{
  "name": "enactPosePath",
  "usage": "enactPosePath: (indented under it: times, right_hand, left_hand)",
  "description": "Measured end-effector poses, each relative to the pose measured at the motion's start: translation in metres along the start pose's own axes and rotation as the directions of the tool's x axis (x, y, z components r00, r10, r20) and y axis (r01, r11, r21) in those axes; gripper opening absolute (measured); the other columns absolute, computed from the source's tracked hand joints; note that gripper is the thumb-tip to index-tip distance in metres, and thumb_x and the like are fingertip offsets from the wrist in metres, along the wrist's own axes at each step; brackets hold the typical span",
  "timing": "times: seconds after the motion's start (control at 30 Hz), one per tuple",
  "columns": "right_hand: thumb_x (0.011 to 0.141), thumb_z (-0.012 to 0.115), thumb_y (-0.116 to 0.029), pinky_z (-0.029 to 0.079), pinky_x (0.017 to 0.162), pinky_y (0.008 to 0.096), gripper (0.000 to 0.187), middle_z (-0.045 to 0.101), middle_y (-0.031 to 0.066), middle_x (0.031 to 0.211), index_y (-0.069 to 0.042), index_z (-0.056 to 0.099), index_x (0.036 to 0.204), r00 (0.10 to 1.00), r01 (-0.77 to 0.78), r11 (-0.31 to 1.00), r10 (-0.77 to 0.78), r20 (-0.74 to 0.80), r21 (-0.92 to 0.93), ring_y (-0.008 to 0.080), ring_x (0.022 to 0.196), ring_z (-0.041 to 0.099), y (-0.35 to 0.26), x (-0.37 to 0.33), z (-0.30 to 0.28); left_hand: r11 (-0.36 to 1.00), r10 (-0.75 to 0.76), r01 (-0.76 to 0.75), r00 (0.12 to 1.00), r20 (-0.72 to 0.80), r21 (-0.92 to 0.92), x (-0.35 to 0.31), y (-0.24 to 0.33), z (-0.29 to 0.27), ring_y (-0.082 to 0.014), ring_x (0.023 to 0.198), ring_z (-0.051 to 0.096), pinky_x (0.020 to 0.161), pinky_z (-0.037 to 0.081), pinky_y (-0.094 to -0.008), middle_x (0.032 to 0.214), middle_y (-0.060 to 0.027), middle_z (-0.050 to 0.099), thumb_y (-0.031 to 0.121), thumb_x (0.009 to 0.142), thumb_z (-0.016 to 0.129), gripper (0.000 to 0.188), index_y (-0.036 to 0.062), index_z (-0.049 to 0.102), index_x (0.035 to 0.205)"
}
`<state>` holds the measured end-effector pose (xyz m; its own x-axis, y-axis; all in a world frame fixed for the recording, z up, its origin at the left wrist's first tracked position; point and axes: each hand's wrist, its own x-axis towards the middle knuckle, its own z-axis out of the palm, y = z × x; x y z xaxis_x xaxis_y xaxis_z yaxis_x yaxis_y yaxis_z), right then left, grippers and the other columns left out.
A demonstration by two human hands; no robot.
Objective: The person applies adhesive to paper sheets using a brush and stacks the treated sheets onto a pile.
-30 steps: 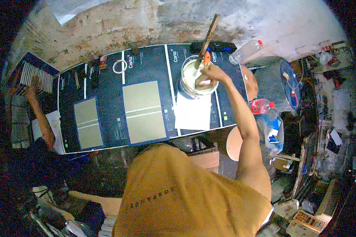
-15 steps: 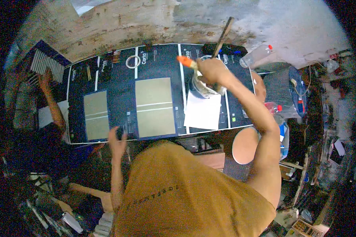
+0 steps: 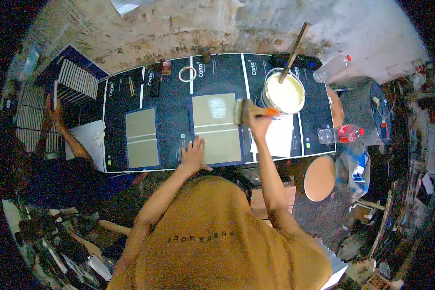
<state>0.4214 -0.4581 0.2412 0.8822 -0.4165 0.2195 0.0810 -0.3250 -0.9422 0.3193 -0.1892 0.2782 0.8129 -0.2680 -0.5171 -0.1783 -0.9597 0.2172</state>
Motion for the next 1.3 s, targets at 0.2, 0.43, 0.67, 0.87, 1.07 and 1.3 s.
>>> enactPosePath:
  times: [0.2,0.43,0.67,0.87,1.07,1.3]
  right_hand:
    - [0.085,0.08,-0.022,0.05,0.072,0.0302,0.031,0.07,0.0048,0.091,0.004,0.071,0.099,0.91,-0.399,0.889,0.414,-0.02,0.225,0.0129,0.079,0.062,-0.038,-0.063,-0.034]
    - [0.086,0.076,-0.031,0.049,0.068,0.0386,0.031,0.065,0.0092,0.076,-0.004,0.061,0.081,0.969,-0.074,0.899,0.167,0.183,-0.431,0.0251,0.071,0.062,-0.046,-0.146,0.032]
    - [0.089,0.074,-0.024,0.05,0.067,0.0369,0.025,0.07,0.0161,0.081,-0.002,0.064,0.083,0.937,-0.258,0.927,0.171,-0.306,-0.272,0.024,0.073,0.067,-0.079,-0.141,-0.023]
    - [0.083,0.078,-0.025,0.048,0.063,0.0385,0.027,0.064,0.0127,0.072,-0.002,0.065,0.082,0.998,0.039,0.779,-0.004,0.058,-0.625,0.0251,0.064,0.06,-0.043,-0.166,0.007]
    - [0.088,0.073,-0.032,0.047,0.059,0.0419,0.029,0.063,0.0115,0.075,-0.005,0.065,0.083,0.985,-0.086,0.887,0.008,-0.171,-0.453,0.0283,0.067,0.062,-0.039,-0.134,-0.035]
    - [0.081,0.073,-0.015,0.049,0.068,0.0418,0.013,0.065,0.0107,0.072,-0.006,0.064,0.078,0.968,0.18,0.878,-0.077,0.24,-0.444,0.0294,0.068,0.063,-0.039,-0.101,-0.016]
  left_hand:
    - [0.992,0.086,-0.107,0.961,-0.265,-0.068,0.0,-0.029,0.024,-0.0383,0.125,0.045,0.094,0.04,-0.0585,0.161,-0.0182,0.022,0.068,0.054,0.084,0.134,0.0034,0.025,0.155]
    - [0.983,0.186,-0.182,0.95,-0.253,0.038,0.002,-0.037,0.031,-0.0342,0.116,0.049,0.088,0.04,-0.0525,0.158,-0.0156,0.029,0.071,0.054,0.08,0.131,0.0008,0.03,0.153]
    - [0.986,0.169,-0.168,0.96,-0.225,0.025,0.003,-0.037,0.029,-0.0372,0.123,0.047,0.094,0.039,-0.0584,0.158,-0.0176,0.03,0.072,0.054,0.08,0.132,0.0022,0.028,0.154]
    - [0.981,0.168,-0.185,0.96,-0.222,-0.057,-0.003,-0.038,0.022,-0.0415,0.129,0.043,0.096,0.038,-0.0638,0.158,-0.018,0.029,0.069,0.058,0.081,0.127,0.0044,0.028,0.154]
    - [0.986,0.133,-0.154,0.959,-0.249,-0.067,-0.004,-0.037,0.031,-0.0417,0.127,0.044,0.095,0.039,-0.063,0.159,-0.0146,0.028,0.069,0.059,0.081,0.125,0.0065,0.029,0.154]
    - [0.993,0.037,-0.069,0.951,-0.307,-0.094,-0.01,-0.038,0.051,-0.0384,0.125,0.046,0.093,0.04,-0.0609,0.16,-0.0106,0.028,0.067,0.059,0.08,0.124,0.0053,0.031,0.154]
